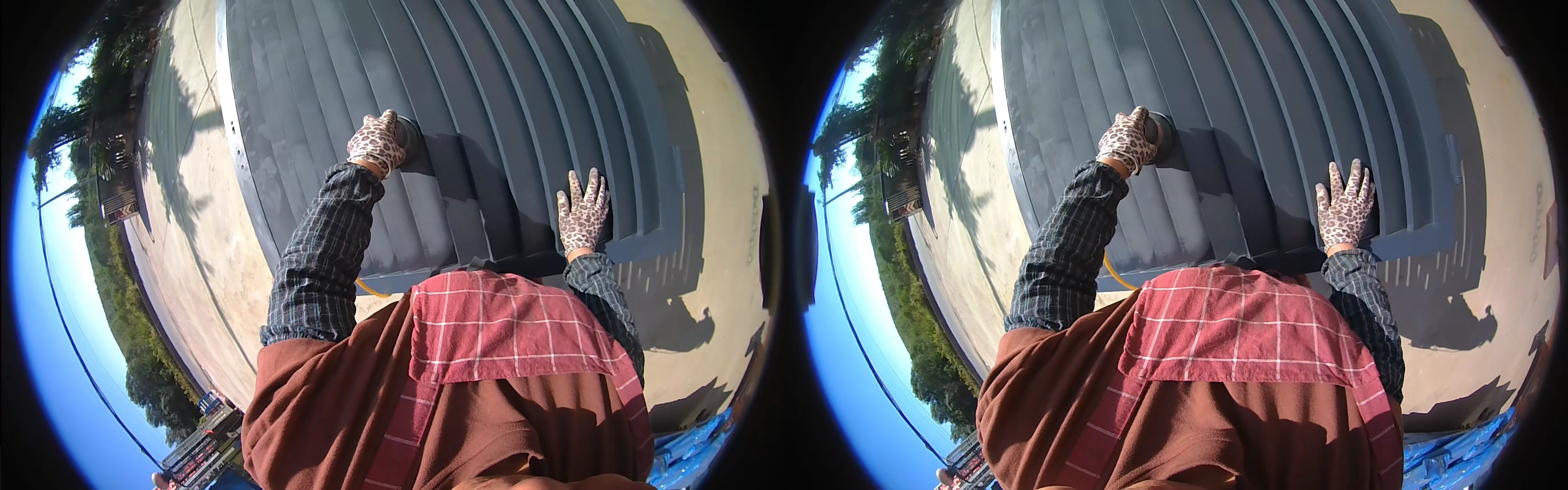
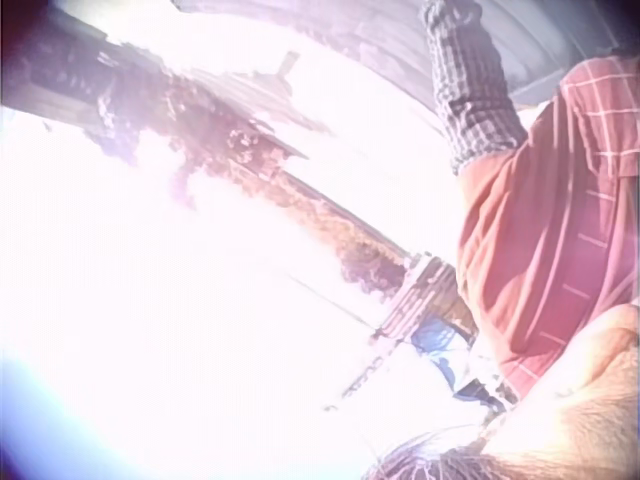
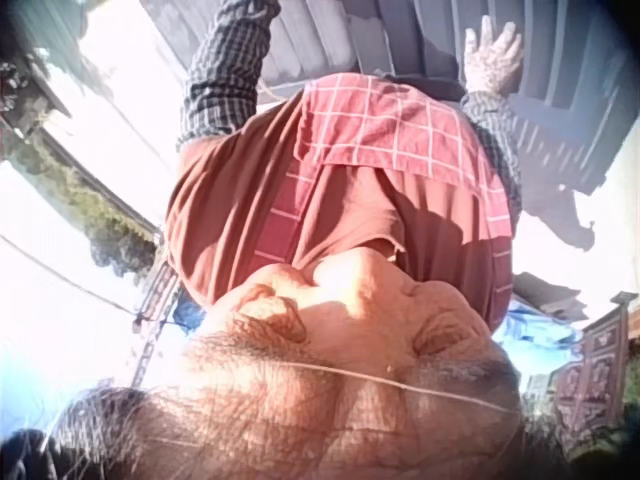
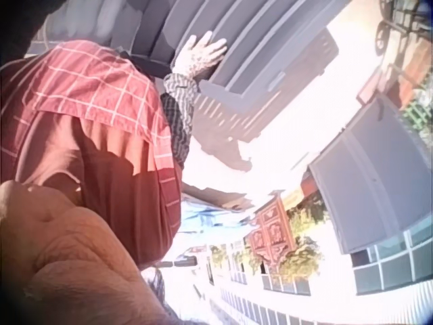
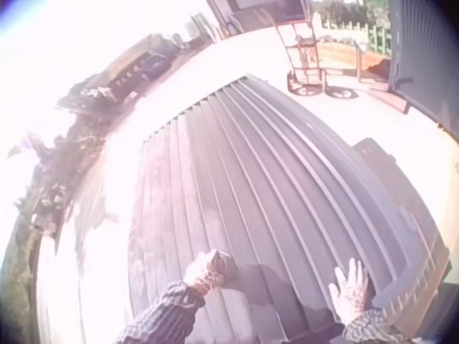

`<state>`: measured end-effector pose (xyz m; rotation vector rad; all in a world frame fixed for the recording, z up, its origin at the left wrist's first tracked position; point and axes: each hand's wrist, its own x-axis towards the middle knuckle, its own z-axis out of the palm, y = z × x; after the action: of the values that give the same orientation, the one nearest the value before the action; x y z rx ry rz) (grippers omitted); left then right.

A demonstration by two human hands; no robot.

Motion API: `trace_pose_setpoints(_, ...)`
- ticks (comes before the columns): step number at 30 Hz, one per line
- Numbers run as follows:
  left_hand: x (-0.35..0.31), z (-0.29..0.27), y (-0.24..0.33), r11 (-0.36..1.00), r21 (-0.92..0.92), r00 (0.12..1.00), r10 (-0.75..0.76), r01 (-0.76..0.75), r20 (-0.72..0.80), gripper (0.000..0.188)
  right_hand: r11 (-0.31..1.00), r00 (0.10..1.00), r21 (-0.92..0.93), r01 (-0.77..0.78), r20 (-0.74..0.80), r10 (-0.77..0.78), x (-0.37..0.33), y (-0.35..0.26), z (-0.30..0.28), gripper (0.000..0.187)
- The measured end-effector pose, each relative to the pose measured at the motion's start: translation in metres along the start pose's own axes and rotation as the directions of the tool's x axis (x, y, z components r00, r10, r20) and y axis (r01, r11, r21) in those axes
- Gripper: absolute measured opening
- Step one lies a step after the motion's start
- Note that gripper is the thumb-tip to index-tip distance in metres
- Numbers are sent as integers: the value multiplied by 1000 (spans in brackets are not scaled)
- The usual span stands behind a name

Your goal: The person uses a handheld orbital sander to smooth the surface of a large, dark gray, ribbed metal panel. They move the sander systematically across the panel's ridges and flat areas, repositioning their body to reach different sections.

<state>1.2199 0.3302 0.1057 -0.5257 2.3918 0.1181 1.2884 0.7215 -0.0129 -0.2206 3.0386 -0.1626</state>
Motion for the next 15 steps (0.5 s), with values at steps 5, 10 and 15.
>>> trace_pose_setpoints(5, 13, -8, 2, 999, 32, 999, 19, -18, -41, 71, 1000, 1000, 7, 3, -3, -3, -2, 1, -2, 51)
trace_pose_setpoints(10, 31, -18, 0, 999, 55, 998, 2, 2, -61, 68, 1000, 1000, -8, 2, 1, -2, -5, 4, 1, 52)
trace_pose_setpoints(15, 55, -28, -4, 998, 61, 992, -5, 13, -126, 63, 1000, 999, -8, 21, -25, -21, -9, 8, 6, 52)
